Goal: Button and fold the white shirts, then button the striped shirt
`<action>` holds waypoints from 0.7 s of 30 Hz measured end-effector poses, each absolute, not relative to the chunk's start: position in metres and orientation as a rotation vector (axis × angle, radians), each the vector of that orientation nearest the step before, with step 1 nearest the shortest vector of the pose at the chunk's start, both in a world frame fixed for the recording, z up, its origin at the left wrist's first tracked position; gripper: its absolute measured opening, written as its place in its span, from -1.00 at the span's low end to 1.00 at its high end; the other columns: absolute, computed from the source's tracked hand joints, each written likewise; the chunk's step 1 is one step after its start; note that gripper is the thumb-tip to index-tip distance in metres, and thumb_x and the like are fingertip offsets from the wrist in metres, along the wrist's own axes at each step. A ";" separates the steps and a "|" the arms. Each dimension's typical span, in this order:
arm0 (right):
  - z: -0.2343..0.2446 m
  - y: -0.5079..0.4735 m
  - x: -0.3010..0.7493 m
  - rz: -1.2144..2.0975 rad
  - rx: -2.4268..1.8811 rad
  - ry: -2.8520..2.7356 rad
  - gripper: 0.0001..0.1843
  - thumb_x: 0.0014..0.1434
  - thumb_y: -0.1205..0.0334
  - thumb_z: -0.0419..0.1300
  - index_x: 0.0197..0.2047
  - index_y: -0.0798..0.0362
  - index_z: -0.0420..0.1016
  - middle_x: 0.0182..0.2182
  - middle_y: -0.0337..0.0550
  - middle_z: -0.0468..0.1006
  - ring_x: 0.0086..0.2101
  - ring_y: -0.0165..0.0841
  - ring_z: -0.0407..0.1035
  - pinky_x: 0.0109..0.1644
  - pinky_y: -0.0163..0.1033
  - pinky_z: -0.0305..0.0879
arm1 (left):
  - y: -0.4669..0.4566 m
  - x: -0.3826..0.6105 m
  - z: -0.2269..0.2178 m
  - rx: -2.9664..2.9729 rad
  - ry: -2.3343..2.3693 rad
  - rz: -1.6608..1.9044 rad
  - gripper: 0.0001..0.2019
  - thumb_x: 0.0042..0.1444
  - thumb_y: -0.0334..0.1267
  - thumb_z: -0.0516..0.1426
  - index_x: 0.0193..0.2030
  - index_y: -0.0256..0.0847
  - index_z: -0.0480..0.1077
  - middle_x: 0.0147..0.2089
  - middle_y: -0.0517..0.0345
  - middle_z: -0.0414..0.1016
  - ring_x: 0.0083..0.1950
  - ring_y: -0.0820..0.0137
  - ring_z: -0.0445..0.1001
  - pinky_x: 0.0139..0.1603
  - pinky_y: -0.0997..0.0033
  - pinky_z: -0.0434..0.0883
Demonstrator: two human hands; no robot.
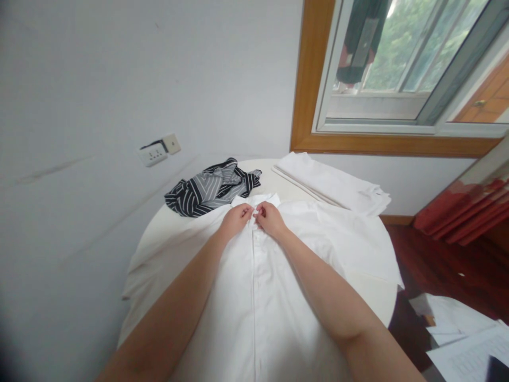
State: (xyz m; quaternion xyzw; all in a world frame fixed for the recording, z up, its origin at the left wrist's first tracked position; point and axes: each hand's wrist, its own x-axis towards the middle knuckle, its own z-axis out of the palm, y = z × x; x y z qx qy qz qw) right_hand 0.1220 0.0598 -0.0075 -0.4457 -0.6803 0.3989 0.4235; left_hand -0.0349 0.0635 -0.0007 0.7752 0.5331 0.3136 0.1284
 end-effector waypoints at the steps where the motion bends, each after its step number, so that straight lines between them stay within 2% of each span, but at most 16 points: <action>1: -0.007 0.060 0.122 0.989 -1.132 -1.711 -0.90 0.10 0.31 0.12 -0.29 0.02 0.24 -0.56 -0.38 0.36 -0.59 -0.45 0.37 -0.57 -0.40 0.27 | 0.064 -0.035 0.000 2.258 1.552 0.913 -0.80 0.23 -0.23 0.01 -0.32 -0.18 0.43 -0.38 0.17 0.52 -0.35 0.42 0.43 -0.34 0.49 0.24; 7: -0.009 0.061 0.120 0.803 -1.264 -1.788 -0.90 0.13 0.35 0.09 -0.23 0.06 0.34 -0.52 -0.34 0.42 -0.61 -0.50 0.31 -0.46 -0.38 0.26 | 0.060 -0.037 0.002 2.319 1.650 0.814 -0.85 0.22 -0.24 0.03 -0.24 -0.14 0.43 -0.25 0.12 0.53 -0.21 0.35 0.48 -0.23 0.44 0.30; 9: -0.007 0.061 0.122 0.676 -1.320 -1.823 -0.85 0.14 0.35 0.09 -0.19 0.07 0.39 -0.45 -0.28 0.46 -0.54 -0.48 0.33 -0.37 -0.35 0.28 | 0.058 -0.038 0.002 2.344 1.704 0.831 -0.87 0.19 -0.26 0.07 -0.15 -0.13 0.40 -0.21 0.11 0.51 -0.15 0.33 0.46 -0.16 0.42 0.32; 12: -0.002 0.058 0.127 0.450 -1.447 -1.859 -0.76 0.16 0.27 0.13 -0.08 0.05 0.43 -0.28 -0.17 0.48 -0.36 -0.40 0.38 -0.24 -0.31 0.28 | 0.056 -0.041 0.003 2.363 1.802 0.942 -0.76 0.19 -0.30 0.07 0.01 -0.13 0.35 -0.15 0.07 0.47 -0.09 0.30 0.43 -0.05 0.37 0.31; 15: 0.003 0.053 0.133 0.298 -1.618 -1.902 -0.65 0.22 0.12 0.10 0.06 -0.02 0.40 -0.16 -0.09 0.47 -0.27 -0.32 0.40 -0.22 -0.28 0.25 | 0.056 -0.044 0.003 2.371 1.939 0.988 -0.68 0.22 -0.30 0.03 0.11 -0.11 0.34 -0.10 -0.01 0.41 -0.02 0.22 0.39 0.04 0.29 0.28; 17: 0.005 0.050 0.136 0.270 -1.670 -1.958 -0.61 0.29 0.08 0.02 0.13 -0.06 0.36 -0.10 -0.06 0.47 -0.21 -0.28 0.42 -0.21 -0.27 0.25 | 0.056 -0.046 0.003 2.385 1.994 0.918 -0.67 0.22 -0.28 0.04 0.12 -0.10 0.37 -0.09 -0.03 0.38 -0.02 0.19 0.37 0.06 0.26 0.28; 21: 0.009 0.050 0.138 0.231 -1.713 -2.069 -0.56 0.35 0.15 -0.13 0.25 -0.12 0.24 -0.04 -0.10 0.48 -0.09 -0.27 0.40 -0.12 -0.26 0.24 | 0.055 -0.044 0.001 2.385 2.081 0.773 -0.67 0.21 -0.25 0.07 0.11 -0.06 0.38 -0.08 -0.01 0.35 -0.04 0.22 0.37 0.06 0.28 0.30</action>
